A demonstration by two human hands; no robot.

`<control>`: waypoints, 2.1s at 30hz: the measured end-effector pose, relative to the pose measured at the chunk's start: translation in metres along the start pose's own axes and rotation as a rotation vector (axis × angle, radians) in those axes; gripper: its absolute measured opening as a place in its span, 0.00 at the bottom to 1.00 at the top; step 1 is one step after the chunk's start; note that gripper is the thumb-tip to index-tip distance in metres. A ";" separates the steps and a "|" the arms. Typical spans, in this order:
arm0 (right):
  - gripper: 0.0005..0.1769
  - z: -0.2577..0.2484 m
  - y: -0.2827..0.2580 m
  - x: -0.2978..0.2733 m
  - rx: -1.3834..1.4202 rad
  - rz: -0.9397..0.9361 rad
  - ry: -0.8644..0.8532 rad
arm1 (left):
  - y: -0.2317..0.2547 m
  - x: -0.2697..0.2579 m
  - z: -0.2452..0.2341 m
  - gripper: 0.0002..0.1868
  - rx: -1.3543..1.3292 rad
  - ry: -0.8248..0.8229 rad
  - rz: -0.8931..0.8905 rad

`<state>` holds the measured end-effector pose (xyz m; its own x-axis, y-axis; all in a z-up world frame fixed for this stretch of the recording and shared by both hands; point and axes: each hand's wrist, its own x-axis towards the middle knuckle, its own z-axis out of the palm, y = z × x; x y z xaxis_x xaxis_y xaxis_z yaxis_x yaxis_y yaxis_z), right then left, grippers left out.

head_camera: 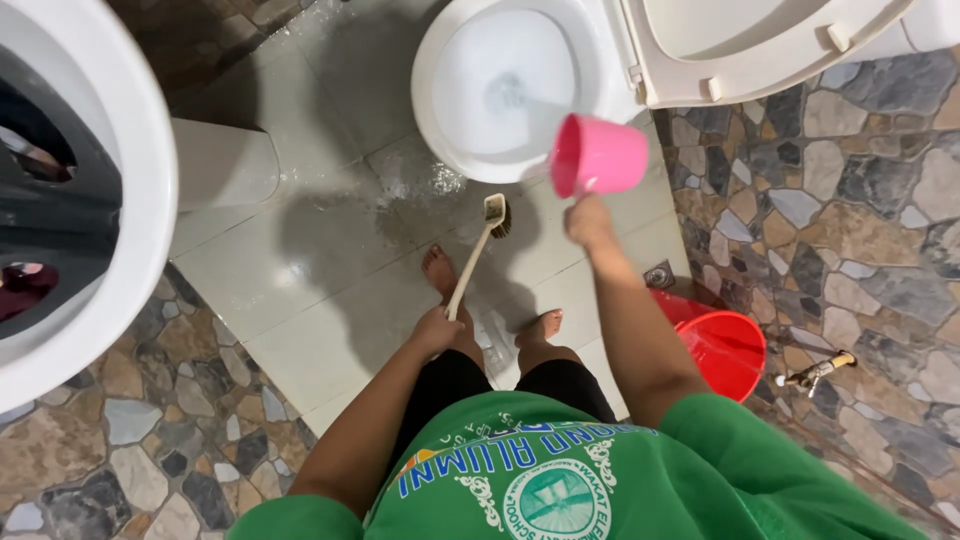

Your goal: Clean the toilet bowl and the surrounding bathroom floor using a brush, bucket, and water.

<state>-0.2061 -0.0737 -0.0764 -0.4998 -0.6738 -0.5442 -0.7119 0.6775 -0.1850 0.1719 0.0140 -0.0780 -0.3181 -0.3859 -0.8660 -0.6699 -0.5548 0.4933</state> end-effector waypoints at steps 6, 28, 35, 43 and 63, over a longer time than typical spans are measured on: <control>0.22 0.026 -0.039 -0.045 -0.141 -0.069 -0.084 | 0.005 0.004 0.008 0.25 0.060 -0.009 -0.007; 0.16 0.245 0.646 -0.213 0.350 0.520 0.390 | -0.008 0.076 0.301 0.09 0.850 -0.001 0.657; 0.21 0.282 0.751 -0.163 0.006 0.558 -0.219 | 0.025 0.077 0.407 0.17 0.464 -0.029 -0.054; 0.20 0.345 0.773 -0.075 0.911 0.926 -0.478 | 0.009 0.128 0.431 0.19 0.267 0.008 -0.145; 0.10 0.246 0.696 -0.284 1.303 0.661 0.154 | 0.041 0.107 0.442 0.18 -0.057 -0.084 -0.188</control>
<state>-0.4379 0.6616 -0.2514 -0.6564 -0.1098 -0.7464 0.5589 0.5937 -0.5789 -0.1862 0.2761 -0.1867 -0.2478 -0.2098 -0.9458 -0.6842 -0.6533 0.3242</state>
